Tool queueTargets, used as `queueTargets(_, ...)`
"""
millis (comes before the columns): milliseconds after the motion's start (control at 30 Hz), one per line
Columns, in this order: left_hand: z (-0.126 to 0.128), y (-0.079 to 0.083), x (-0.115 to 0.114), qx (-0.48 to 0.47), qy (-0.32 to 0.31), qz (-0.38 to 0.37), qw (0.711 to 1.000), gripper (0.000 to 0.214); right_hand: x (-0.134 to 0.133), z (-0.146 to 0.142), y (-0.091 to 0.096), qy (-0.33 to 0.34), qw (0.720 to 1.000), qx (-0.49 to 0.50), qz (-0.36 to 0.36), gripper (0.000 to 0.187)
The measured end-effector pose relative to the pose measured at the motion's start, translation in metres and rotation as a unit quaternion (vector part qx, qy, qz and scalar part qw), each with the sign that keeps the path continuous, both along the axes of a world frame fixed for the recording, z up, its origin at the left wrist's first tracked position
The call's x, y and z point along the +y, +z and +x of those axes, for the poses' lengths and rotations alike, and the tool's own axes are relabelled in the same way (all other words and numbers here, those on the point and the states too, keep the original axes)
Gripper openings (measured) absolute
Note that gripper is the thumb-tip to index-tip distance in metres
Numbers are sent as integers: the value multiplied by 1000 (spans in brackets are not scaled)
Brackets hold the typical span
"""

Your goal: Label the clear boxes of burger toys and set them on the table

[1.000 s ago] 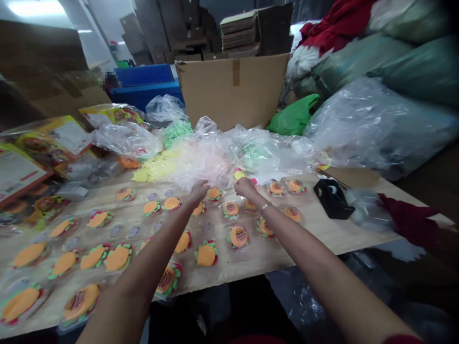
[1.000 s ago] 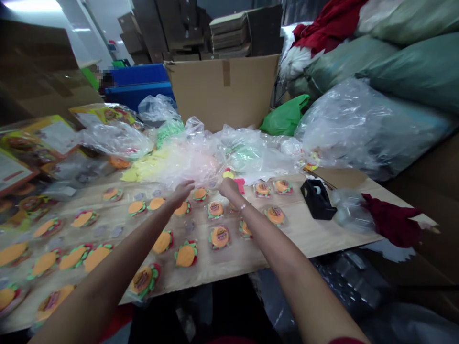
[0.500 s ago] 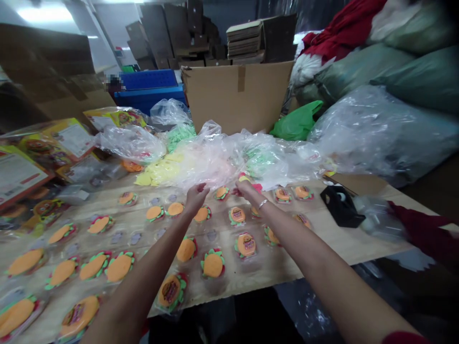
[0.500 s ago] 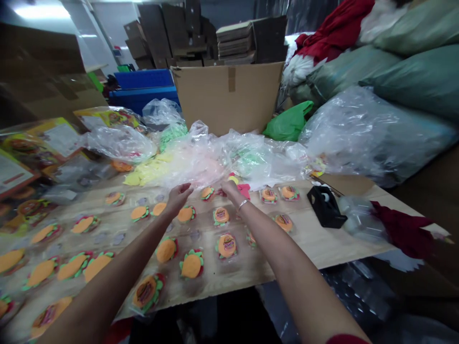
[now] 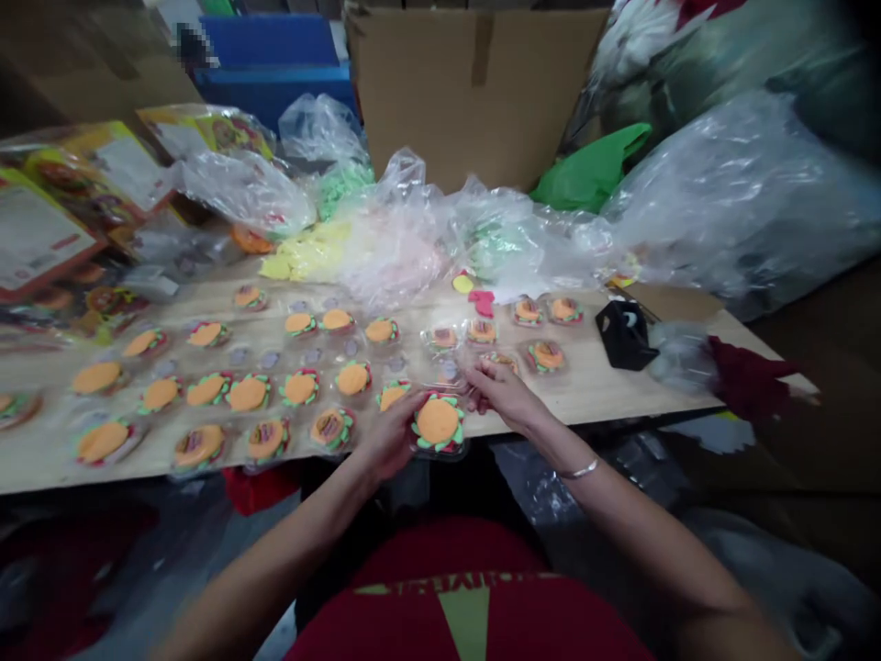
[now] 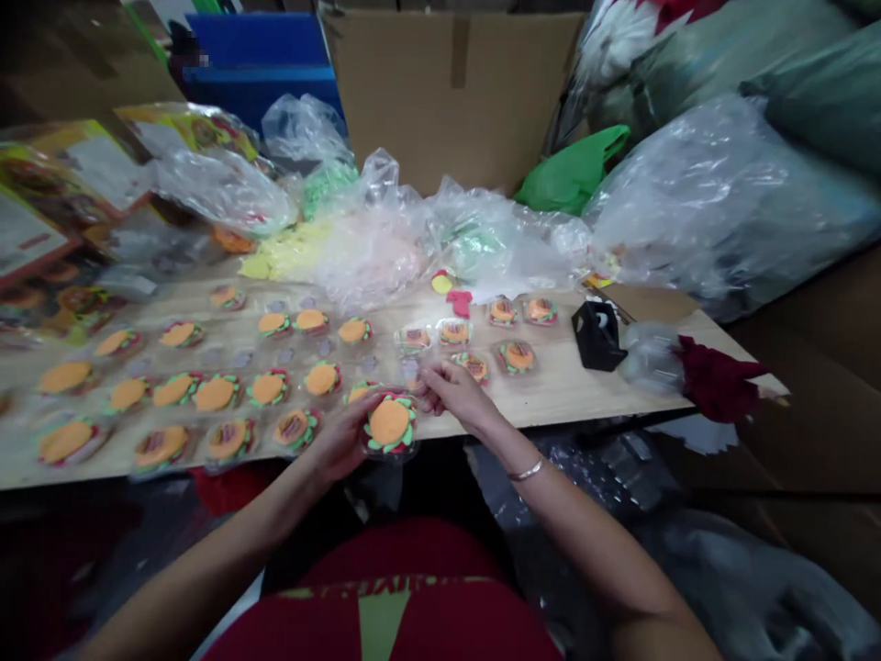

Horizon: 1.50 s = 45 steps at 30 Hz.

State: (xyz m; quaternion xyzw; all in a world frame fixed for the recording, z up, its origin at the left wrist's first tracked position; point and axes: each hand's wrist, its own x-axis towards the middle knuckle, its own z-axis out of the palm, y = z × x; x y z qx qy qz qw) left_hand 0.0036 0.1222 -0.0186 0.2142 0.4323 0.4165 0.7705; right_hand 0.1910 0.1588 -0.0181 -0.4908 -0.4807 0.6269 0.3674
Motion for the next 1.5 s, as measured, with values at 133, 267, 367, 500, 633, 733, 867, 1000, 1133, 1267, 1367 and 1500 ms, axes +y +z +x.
queueTargets(133, -5, -4, -37, 23, 109, -20, 994, 25, -54, 3, -20, -17, 995, -24, 99, 19)
queueTargets(267, -7, 1, -67, 44, 132, -22, 990, 23, -94, -6, -26, 86, 988, 125, 7, 44)
queueTargets(367, -5, 3, -93, 80, 100, -35, 991, 19, -113, -13, -31, 74, 983, 168, -31, 42)
queueTargets(500, -7, -1, -125, 117, 46, -31, 992, 18, -128, -16, -40, 70, 979, 179, -65, 49)
queueTargets(633, -10, -5, -138, 139, -4, -1, 990, 17, -130, -20, -44, 97, 962, 211, -143, 42)
queueTargets(733, -10, -7, -137, 160, -23, 29, 986, 13, -127, -21, -38, 129, 973, 176, -76, 32)
queueTargets(867, -16, -11, -140, 134, -8, 43, 990, 25, -129, -7, -28, 188, 974, 98, 82, 39)
queueTargets(1000, -37, -6, -145, 94, -30, 162, 982, 73, -136, 8, -30, 188, 972, 128, 63, 43)
queueTargets(1133, -57, -2, -143, 187, -184, 259, 930, 77, -141, 12, -35, 219, 967, 126, 37, 47)
queueTargets(1267, -61, -9, -143, 175, -217, 238, 930, 73, -146, 16, -32, 268, 958, 98, 25, 54)
queueTargets(1367, -58, -14, -149, 161, -201, 174, 951, 48, -148, 19, -28, 305, 948, 84, 27, 61)
queueTargets(1500, -48, -10, -151, 187, -113, 203, 954, 24, -149, 17, -31, 304, 947, 45, 90, 65)
